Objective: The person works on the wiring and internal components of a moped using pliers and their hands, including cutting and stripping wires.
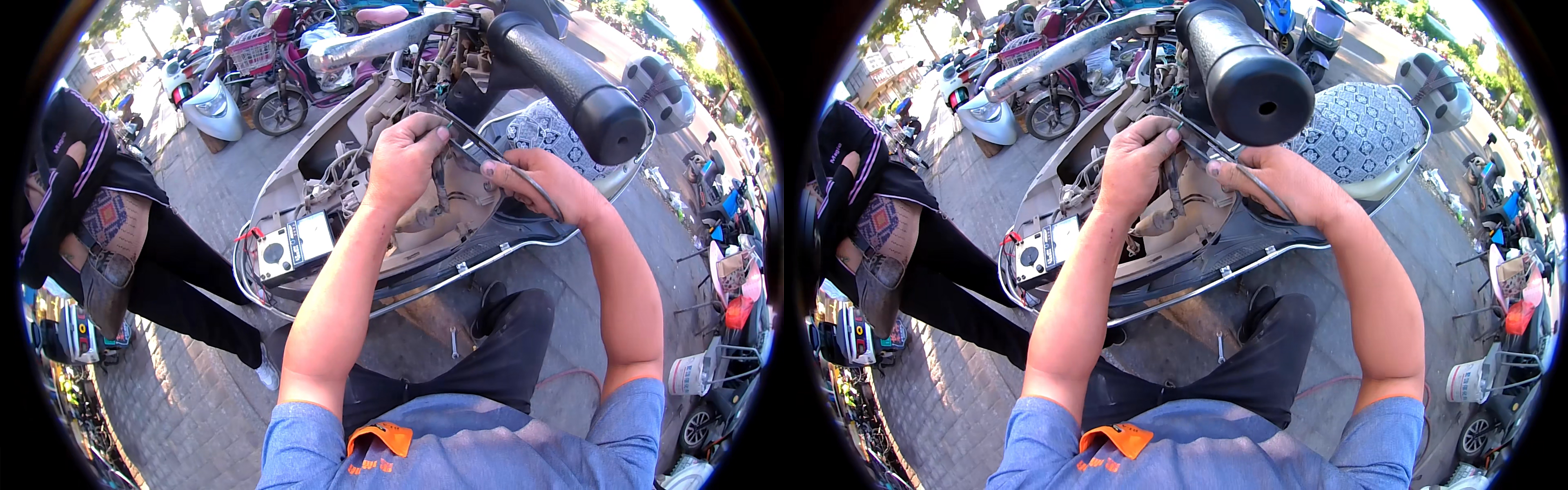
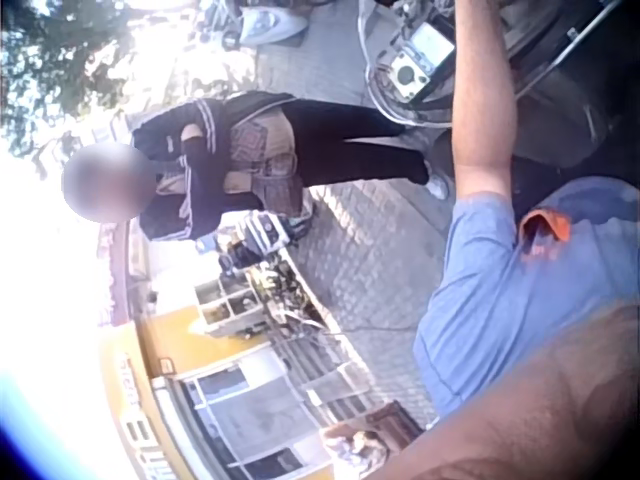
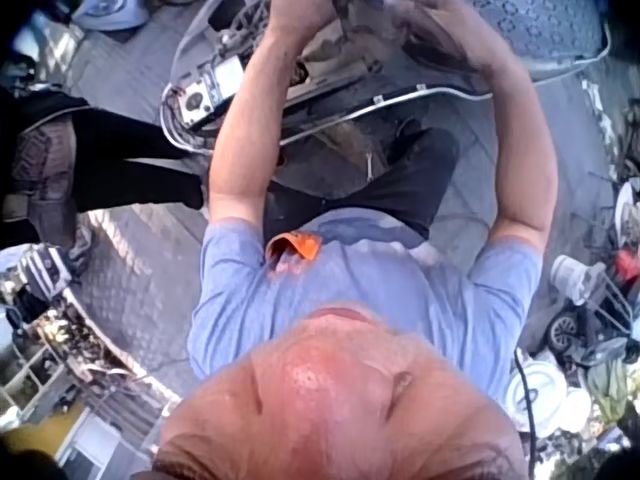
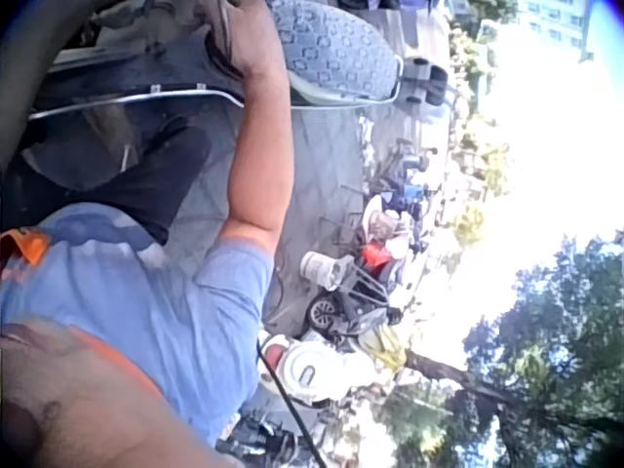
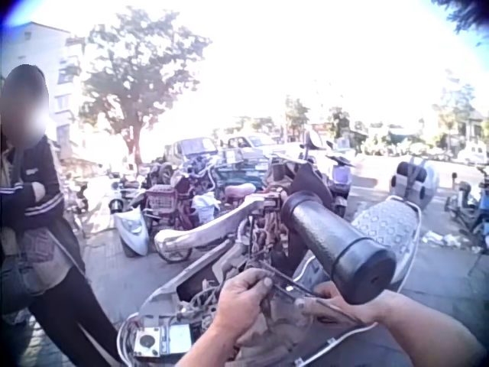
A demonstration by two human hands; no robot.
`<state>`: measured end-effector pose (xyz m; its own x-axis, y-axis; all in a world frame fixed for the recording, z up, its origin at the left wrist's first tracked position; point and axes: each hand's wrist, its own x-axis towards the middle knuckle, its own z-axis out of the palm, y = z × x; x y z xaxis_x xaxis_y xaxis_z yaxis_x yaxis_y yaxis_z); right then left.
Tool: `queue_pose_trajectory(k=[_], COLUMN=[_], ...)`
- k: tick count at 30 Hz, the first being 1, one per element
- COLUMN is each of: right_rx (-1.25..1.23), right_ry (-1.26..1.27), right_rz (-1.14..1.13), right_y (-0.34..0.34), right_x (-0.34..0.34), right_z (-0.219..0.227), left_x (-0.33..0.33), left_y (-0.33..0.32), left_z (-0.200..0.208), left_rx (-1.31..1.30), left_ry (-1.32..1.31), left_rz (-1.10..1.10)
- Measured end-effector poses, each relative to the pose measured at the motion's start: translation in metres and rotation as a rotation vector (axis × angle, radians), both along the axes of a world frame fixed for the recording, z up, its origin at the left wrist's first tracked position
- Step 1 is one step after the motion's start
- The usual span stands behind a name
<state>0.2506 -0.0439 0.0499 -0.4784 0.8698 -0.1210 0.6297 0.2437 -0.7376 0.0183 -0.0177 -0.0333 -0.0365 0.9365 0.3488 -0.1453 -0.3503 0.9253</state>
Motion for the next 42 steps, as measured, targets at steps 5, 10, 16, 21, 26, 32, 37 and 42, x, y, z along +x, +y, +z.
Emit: queue_pose_trajectory(k=[5,10,16,21,26,32,37,42], right_rx=[-0.223,0.167,0.796,1.023,1.0,0.594,0.354,0.134], right_ry=[0.074,-0.085,-0.464,-0.439,-0.453,-0.352,-0.242,-0.149], right_rz=[-0.055,-0.019,-0.224,-0.256,-0.259,-0.138,-0.083,0.006], right_y=[0.006,0.009,-0.029,-0.028,-0.022,-0.018,-0.012,0.004], right_x=[0.009,0.012,0.002,-0.006,-0.01,-0.007,0.0,0.01], right_z=[0.004,-0.007,-0.023,-0.038,-0.039,-0.02,-0.008,-0.005], left_x=[-0.006,-0.002,0.013,0.019,0.021,0.012,0.012,0.008], left_y=[-0.003,-0.006,-0.019,-0.02,-0.02,-0.014,-0.012,-0.008], left_z=[0.007,0.01,0.016,0.015,0.016,0.003,0.002,-0.005], left_rx=[-0.04,-0.061,-0.073,-0.097,-0.122,-0.058,-0.098,-0.069], left_ry=[0.06,0.058,0.051,0.012,-0.027,-0.233,-0.228,-0.261], left_rz=[-0.039,0.001,0.108,0.181,0.168,-0.032,-0.032,-0.09])
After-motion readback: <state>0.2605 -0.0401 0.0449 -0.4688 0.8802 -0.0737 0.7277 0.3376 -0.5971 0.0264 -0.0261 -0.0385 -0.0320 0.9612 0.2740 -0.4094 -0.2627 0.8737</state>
